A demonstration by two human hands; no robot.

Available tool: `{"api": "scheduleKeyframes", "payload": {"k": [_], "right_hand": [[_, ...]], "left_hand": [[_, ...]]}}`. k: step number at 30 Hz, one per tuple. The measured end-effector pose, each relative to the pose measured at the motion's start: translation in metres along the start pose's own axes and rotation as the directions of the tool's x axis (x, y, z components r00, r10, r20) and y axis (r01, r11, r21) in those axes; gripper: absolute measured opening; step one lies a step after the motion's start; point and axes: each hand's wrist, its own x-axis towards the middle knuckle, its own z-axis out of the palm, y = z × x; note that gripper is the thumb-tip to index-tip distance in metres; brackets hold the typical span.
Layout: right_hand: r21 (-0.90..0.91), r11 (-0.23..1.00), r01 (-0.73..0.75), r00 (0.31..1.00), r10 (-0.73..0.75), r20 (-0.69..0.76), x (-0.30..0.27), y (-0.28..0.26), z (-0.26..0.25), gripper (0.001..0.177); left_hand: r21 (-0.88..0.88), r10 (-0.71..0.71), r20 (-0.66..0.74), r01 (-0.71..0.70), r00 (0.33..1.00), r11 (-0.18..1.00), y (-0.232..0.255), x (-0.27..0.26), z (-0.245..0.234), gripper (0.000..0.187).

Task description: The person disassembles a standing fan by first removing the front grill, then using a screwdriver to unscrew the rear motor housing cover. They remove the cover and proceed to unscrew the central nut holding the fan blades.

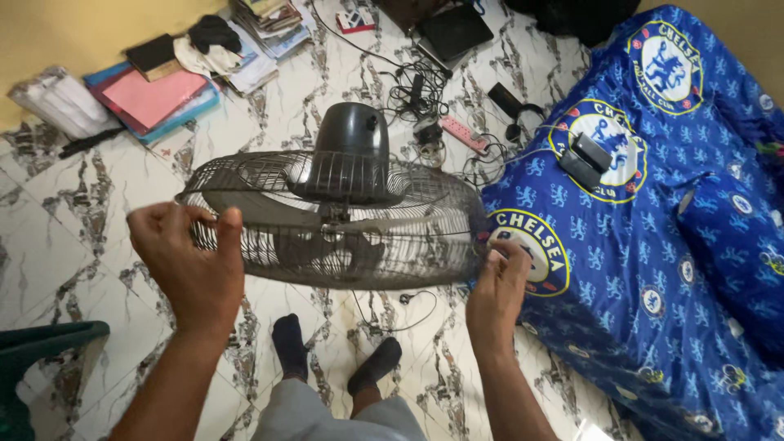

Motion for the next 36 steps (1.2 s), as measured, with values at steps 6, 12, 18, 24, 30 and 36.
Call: {"api": "scheduleKeyframes", "payload": {"k": [6,12,18,24,30,36], "right_hand": [[0.013,1.0,-0.004,0.999,0.003,0.033,-0.009,0.002,-0.009,0.017],[-0.024,0.999,-0.041,0.985,0.044,0.168,-0.028,0.008,-0.014,0.022],[-0.099,0.97,0.224,0.945,-0.19,0.267,-0.038,0.042,-0.019,0.028],[0.037,0.97,0.24,0.861,-0.231,0.454,-0.042,0.061,0.004,0.037],[-0.027,0.987,0.155,0.723,-0.095,0.684,-0.068,0.039,0.044,0.042],[0.118,0.749,-0.652,0.489,0.297,0.82,-0.129,-0.014,0.106,0.064]], "left_hand": [[-0.04,-0.065,0.019,0.066,0.998,0.997,-0.011,-0.019,0.001,0.067],[0.028,-0.071,0.04,0.07,0.997,0.997,-0.028,-0.036,-0.002,0.059],[0.021,-0.063,0.01,0.063,0.998,0.998,-0.023,-0.047,-0.011,0.06],[0.183,-0.045,-0.123,0.068,0.991,0.981,-0.013,-0.059,-0.051,0.071],[0.251,-0.042,-0.206,0.095,0.978,0.963,-0.026,-0.075,-0.114,0.078],[0.376,0.039,-0.143,0.018,0.989,0.927,-0.062,-0.085,-0.167,0.08]]}}
